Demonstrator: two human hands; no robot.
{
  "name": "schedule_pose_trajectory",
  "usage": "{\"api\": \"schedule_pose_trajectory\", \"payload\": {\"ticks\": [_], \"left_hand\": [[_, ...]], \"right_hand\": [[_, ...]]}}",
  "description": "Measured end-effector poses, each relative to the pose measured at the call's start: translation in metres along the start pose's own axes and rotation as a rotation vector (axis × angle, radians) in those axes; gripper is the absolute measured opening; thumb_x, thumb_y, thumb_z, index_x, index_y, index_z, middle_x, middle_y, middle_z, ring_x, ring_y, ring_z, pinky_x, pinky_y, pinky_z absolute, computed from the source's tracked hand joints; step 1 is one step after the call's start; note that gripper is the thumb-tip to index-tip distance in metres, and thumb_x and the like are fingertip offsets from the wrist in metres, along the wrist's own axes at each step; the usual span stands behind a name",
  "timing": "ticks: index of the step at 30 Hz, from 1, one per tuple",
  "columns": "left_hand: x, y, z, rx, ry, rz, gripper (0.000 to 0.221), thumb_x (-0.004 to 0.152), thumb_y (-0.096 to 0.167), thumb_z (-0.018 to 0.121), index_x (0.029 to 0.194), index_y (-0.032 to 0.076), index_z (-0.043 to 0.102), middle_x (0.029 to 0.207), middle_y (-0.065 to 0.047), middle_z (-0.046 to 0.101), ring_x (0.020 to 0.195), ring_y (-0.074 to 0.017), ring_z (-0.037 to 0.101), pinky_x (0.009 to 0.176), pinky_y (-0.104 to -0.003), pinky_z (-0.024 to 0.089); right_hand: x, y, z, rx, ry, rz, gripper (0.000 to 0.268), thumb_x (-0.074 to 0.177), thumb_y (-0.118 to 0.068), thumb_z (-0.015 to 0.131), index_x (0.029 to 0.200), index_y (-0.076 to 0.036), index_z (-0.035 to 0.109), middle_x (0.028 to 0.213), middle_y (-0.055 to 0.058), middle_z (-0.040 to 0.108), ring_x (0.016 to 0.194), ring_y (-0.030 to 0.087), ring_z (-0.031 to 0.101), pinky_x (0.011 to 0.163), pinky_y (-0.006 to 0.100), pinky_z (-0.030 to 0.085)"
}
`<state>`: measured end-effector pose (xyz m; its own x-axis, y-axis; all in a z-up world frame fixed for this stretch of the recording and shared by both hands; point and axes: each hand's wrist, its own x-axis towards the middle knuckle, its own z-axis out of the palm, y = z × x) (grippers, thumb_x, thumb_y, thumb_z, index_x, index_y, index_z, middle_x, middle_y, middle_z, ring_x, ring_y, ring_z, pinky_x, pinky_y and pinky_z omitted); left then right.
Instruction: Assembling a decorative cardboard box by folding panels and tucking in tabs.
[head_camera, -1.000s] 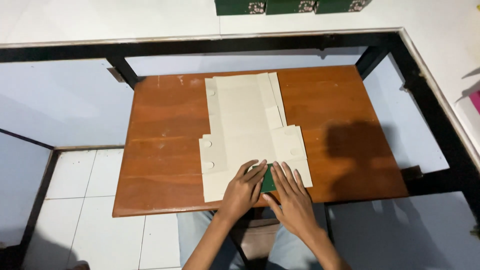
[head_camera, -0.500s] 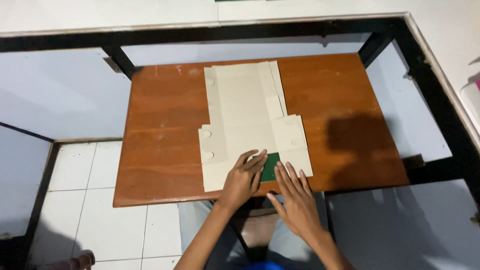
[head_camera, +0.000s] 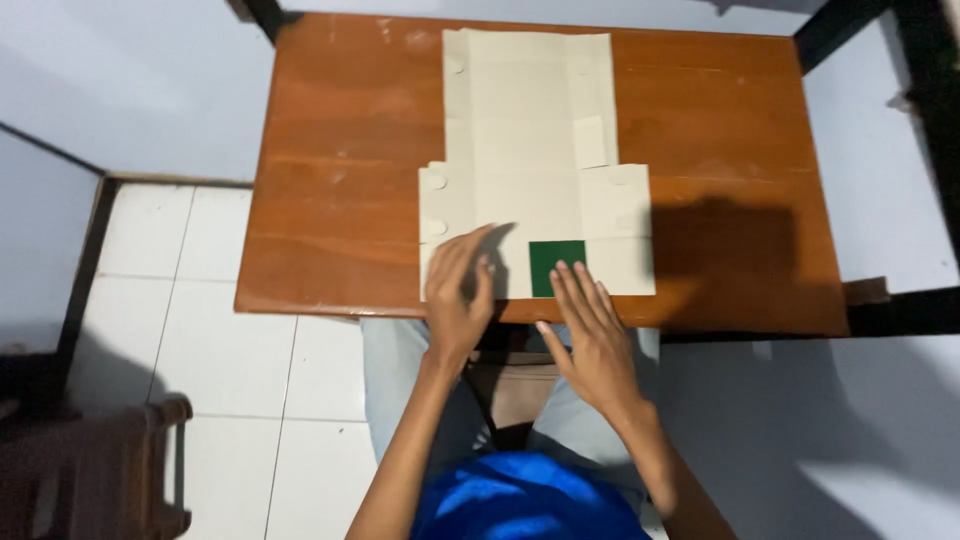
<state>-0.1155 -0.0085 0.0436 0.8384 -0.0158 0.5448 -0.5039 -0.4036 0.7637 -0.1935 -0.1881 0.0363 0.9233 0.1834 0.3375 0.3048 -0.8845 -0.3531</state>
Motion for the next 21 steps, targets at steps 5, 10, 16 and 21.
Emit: {"api": "schedule_pose_trajectory", "payload": {"ticks": [5,10,16,21], "left_hand": [[-0.048,-0.024,-0.050,0.330,0.100,-0.089,0.046,0.095,0.005,0.068,0.141,0.003,0.063,0.132,-0.020,0.063,0.123,-0.0414,0.056,0.108,-0.058,0.043],[-0.068,-0.015,-0.059,0.489,-0.056,-0.031,0.049,0.095,0.019,0.070,0.142,0.008,0.062,0.141,-0.021,0.056,0.133,-0.0431,0.051,0.114,-0.060,0.035],[-0.070,0.007,-0.044,0.384,-0.044,-0.122,0.049,0.097,0.015,0.066,0.145,0.009,0.059,0.151,-0.022,0.048,0.142,-0.0423,0.043,0.120,-0.065,0.023],[-0.061,0.030,-0.036,0.252,-0.074,-0.048,0.051,0.098,0.013,0.066,0.147,0.006,0.056,0.157,-0.022,0.046,0.143,-0.0398,0.046,0.121,-0.058,0.028]], "right_hand": [[-0.003,-0.007,0.006,0.018,-0.014,0.042,0.060,0.100,-0.026,0.065,0.153,-0.003,0.048,0.160,0.017,0.045,0.151,0.034,0.036,0.124,0.049,0.026],[-0.007,0.001,0.015,-0.032,0.001,0.021,0.061,0.101,-0.026,0.065,0.155,-0.004,0.047,0.162,0.015,0.043,0.152,0.033,0.034,0.123,0.051,0.027],[-0.008,-0.001,0.019,-0.069,0.000,0.034,0.061,0.101,-0.027,0.064,0.155,-0.004,0.048,0.163,0.014,0.044,0.152,0.032,0.034,0.122,0.052,0.030],[-0.007,-0.002,0.016,-0.033,-0.037,0.075,0.063,0.101,-0.027,0.063,0.156,-0.005,0.044,0.164,0.012,0.041,0.154,0.030,0.031,0.123,0.050,0.026]]}}
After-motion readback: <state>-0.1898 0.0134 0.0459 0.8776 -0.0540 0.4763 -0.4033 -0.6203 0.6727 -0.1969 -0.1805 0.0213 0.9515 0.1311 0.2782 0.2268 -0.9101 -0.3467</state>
